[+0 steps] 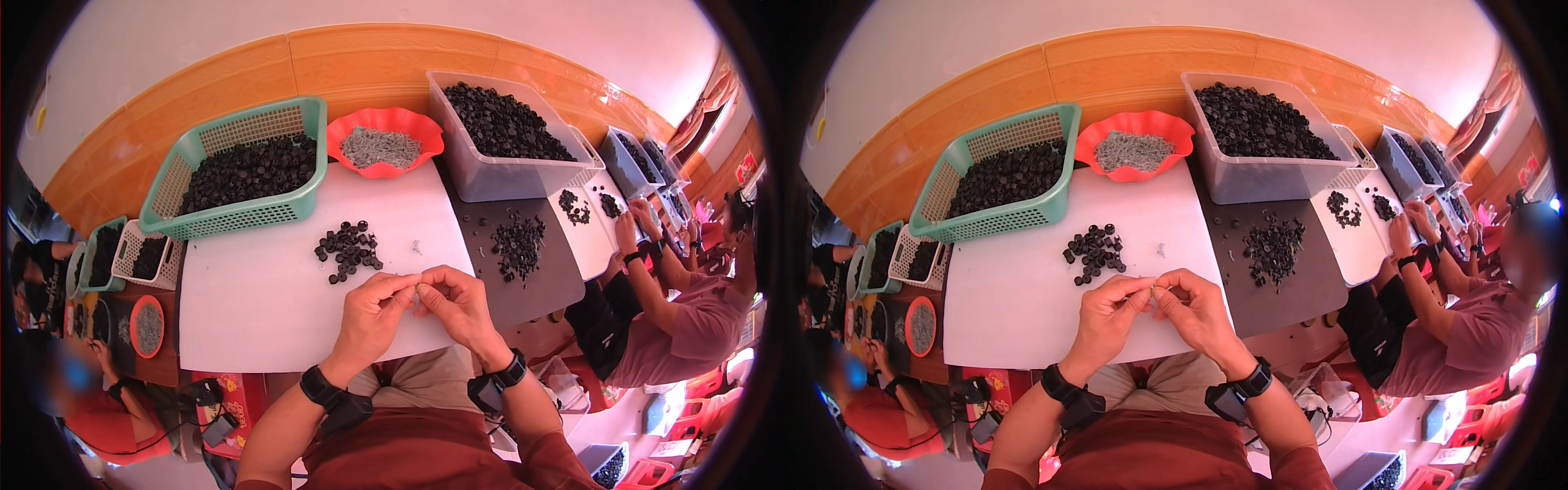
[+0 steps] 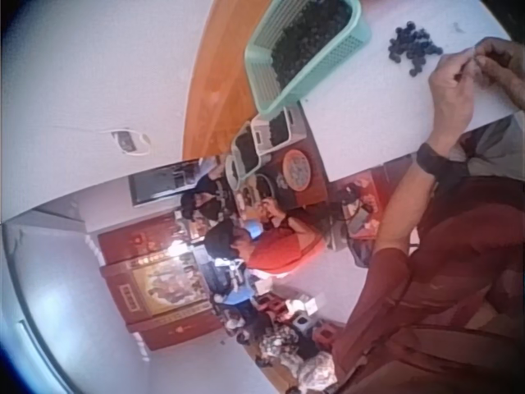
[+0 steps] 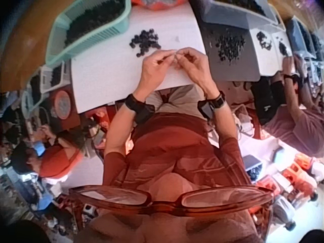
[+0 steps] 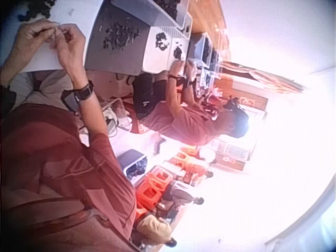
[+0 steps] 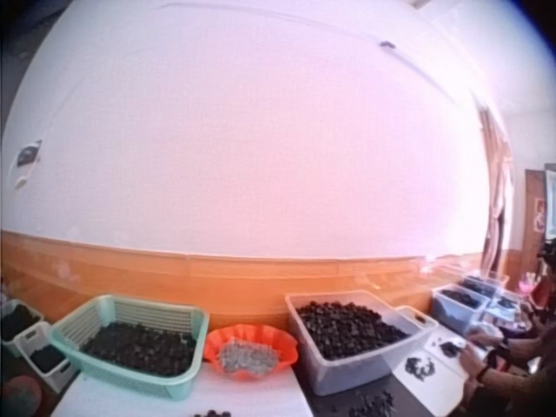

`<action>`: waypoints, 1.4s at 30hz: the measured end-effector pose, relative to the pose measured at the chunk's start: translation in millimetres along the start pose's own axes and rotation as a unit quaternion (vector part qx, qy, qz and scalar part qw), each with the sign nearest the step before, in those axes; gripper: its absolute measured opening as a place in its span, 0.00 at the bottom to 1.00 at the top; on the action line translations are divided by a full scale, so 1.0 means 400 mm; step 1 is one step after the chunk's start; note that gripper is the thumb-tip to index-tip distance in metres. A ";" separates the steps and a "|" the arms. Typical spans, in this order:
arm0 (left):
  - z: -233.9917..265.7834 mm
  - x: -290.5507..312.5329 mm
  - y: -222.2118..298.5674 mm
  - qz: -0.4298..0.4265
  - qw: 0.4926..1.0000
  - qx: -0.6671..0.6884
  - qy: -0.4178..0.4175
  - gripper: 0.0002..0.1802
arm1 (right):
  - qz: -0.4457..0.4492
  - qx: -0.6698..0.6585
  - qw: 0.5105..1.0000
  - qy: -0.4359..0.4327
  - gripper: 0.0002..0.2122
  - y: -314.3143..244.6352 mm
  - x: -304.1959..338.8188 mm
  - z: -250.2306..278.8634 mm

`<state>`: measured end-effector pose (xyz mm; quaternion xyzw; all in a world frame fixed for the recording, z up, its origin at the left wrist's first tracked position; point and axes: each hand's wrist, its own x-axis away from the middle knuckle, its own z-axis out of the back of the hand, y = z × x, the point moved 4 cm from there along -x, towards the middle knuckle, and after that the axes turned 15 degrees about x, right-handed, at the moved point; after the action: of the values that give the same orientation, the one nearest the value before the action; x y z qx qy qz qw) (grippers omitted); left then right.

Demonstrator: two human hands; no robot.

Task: Manual assembly of small black plastic or rubber components on a work surface.

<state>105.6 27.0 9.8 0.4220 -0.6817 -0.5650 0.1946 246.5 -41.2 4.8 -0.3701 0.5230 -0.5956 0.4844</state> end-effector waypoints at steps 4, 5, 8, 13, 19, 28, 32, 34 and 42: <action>-0.007 0.003 0.003 -0.002 1.000 0.023 -0.006 0.11 | 0.014 -0.002 1.000 0.012 0.05 0.007 -0.001 0.002; -0.006 0.003 0.002 -0.002 1.000 0.024 -0.006 0.11 | 0.014 -0.002 1.000 0.012 0.05 0.005 -0.001 0.002; -0.008 0.004 0.005 -0.018 0.999 -0.022 -0.026 0.12 | 0.001 0.000 1.000 0.017 0.05 0.003 -0.002 0.003; -0.002 0.009 -0.011 0.032 0.999 0.002 0.026 0.13 | 0.054 0.007 0.998 0.021 0.08 -0.004 -0.010 0.011; 0.007 0.008 -0.004 0.017 0.998 -0.047 0.038 0.11 | 0.008 -0.037 0.999 0.016 0.10 0.012 -0.009 0.023; 0.009 0.009 -0.007 0.019 0.998 -0.011 0.051 0.09 | 0.027 0.078 0.996 -0.010 0.09 -0.018 0.003 0.011; 0.006 0.008 -0.003 0.030 0.998 0.003 0.053 0.09 | 0.003 0.099 0.995 -0.021 0.09 -0.020 0.002 0.011; 0.006 0.008 -0.003 0.027 0.998 0.005 0.050 0.09 | 0.005 0.108 0.994 -0.033 0.07 -0.020 0.001 0.012; 0.010 0.010 -0.004 0.047 0.998 0.004 0.035 0.12 | 0.000 0.078 0.996 -0.042 0.06 -0.019 -0.001 0.012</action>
<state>101.0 26.3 6.4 0.4101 -0.6958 -0.5374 0.2426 249.5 -42.1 13.2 -0.3556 0.4539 -0.6185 0.5339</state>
